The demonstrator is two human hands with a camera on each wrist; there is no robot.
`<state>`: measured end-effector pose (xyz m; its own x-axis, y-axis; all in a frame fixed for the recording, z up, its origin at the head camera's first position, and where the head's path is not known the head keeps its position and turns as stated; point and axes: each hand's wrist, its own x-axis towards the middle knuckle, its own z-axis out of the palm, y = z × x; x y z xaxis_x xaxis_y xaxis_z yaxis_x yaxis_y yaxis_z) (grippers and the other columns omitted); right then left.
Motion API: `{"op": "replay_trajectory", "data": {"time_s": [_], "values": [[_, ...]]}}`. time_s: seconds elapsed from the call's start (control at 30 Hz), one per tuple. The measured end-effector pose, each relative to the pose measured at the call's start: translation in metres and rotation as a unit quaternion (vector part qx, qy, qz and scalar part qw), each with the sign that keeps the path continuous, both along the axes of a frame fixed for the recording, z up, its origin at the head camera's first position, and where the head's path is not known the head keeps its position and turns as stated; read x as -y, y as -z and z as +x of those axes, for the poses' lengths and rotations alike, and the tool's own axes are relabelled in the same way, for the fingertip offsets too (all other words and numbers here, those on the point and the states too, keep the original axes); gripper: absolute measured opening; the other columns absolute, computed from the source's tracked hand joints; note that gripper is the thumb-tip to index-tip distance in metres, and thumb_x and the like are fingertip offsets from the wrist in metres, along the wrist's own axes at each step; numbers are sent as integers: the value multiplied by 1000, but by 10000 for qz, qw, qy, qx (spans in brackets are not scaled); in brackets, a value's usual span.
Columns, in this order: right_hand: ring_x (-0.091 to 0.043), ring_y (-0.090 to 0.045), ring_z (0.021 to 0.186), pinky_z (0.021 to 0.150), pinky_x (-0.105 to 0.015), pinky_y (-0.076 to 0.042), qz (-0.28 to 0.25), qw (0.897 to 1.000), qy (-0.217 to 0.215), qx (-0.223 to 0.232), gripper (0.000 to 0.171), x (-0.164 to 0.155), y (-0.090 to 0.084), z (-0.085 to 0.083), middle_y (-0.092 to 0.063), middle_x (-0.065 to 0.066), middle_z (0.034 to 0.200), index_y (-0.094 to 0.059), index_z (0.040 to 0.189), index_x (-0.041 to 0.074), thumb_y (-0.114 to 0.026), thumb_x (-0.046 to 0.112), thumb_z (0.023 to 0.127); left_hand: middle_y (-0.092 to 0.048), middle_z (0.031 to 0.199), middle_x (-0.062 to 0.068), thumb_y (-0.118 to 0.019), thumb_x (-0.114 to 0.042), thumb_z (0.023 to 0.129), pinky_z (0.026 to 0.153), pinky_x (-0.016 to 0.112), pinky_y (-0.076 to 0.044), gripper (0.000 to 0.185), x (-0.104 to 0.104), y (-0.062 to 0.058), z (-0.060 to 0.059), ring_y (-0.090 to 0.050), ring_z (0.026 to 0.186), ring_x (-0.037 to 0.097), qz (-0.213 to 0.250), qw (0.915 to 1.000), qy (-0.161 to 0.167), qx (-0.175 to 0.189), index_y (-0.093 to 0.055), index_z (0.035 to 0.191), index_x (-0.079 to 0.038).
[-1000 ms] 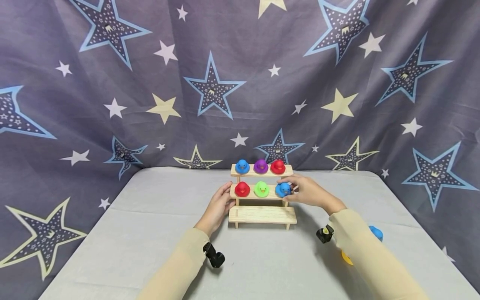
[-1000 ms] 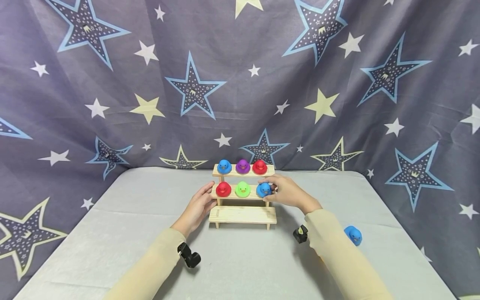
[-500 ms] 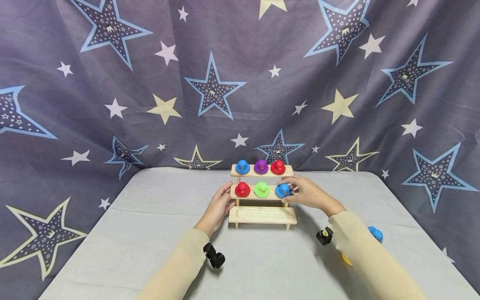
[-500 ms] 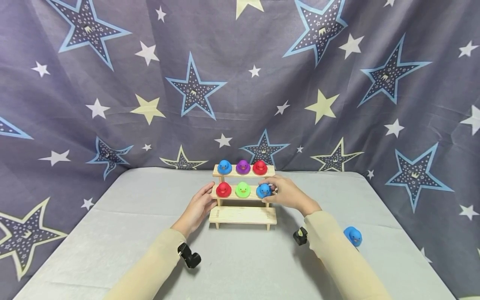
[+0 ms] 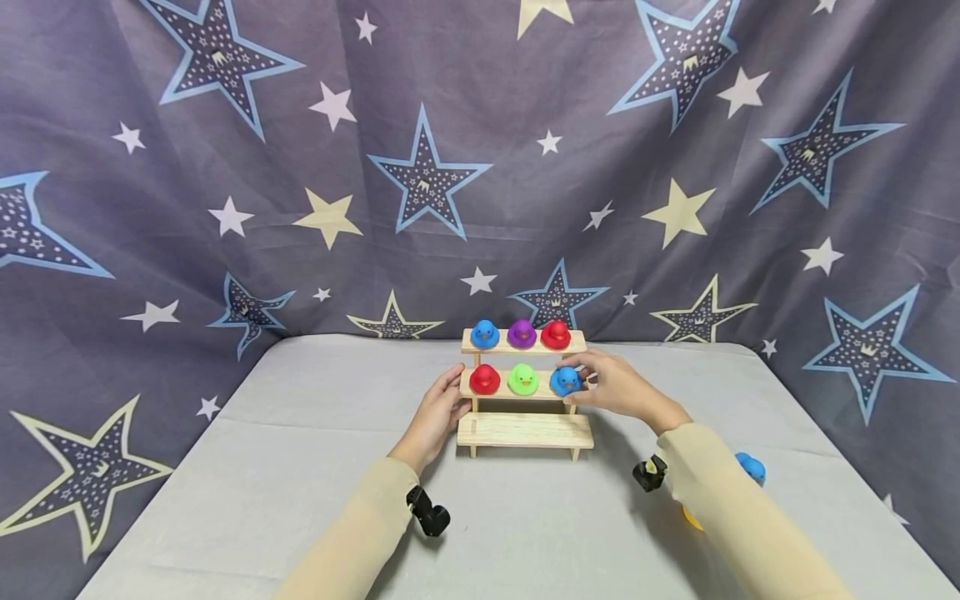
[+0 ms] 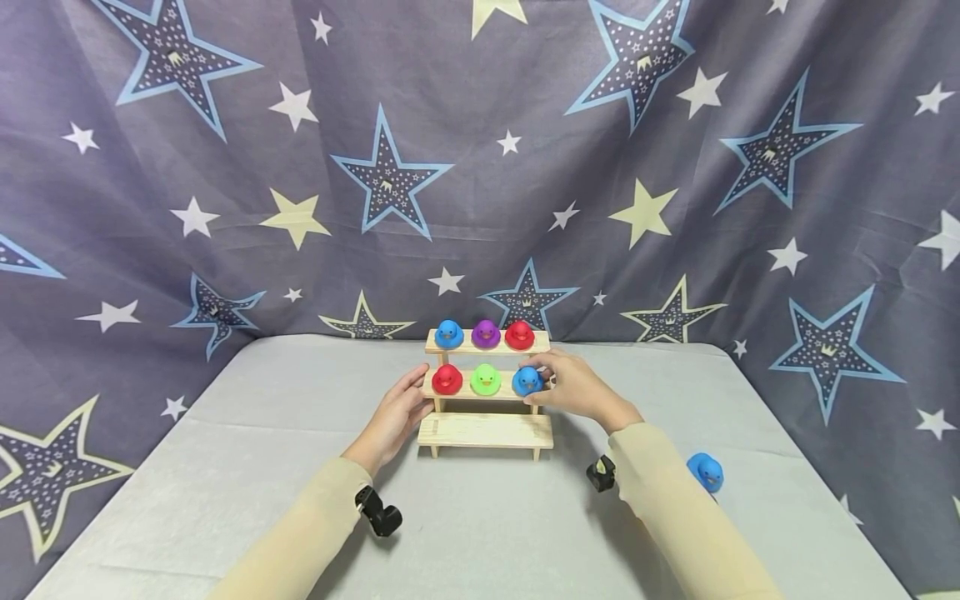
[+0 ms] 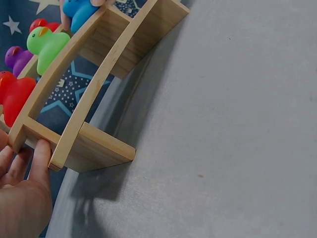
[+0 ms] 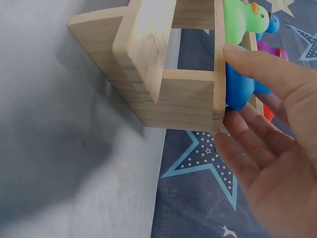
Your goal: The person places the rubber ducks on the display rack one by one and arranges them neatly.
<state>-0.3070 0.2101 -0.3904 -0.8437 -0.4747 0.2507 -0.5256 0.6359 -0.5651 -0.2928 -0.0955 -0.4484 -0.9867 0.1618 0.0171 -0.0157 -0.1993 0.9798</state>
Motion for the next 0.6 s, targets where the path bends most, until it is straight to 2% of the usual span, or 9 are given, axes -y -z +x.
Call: {"op": "replay_trajectory", "data": {"time_s": [0.33,0.6], "values": [[-26,-65,96,84,-51,-58,-53,9999,-30,-108,57,1,1,-1,-66,-8,109,-65,128,4,-86,17,77,-27,160,22,-37,-5,100,117,45,-34,59,0,-1,1,-36,142,36,5,10000,-10,-6,-23,158,-1],[-25,-64,94,78,-48,-59,-54,9998,30,-163,58,1,1,0,-66,-6,105,-64,129,3,-87,17,77,-26,161,20,-37,-6,100,117,43,-35,60,0,0,0,-36,142,35,-10,10000,14,-15,-23,158,-2]]}}
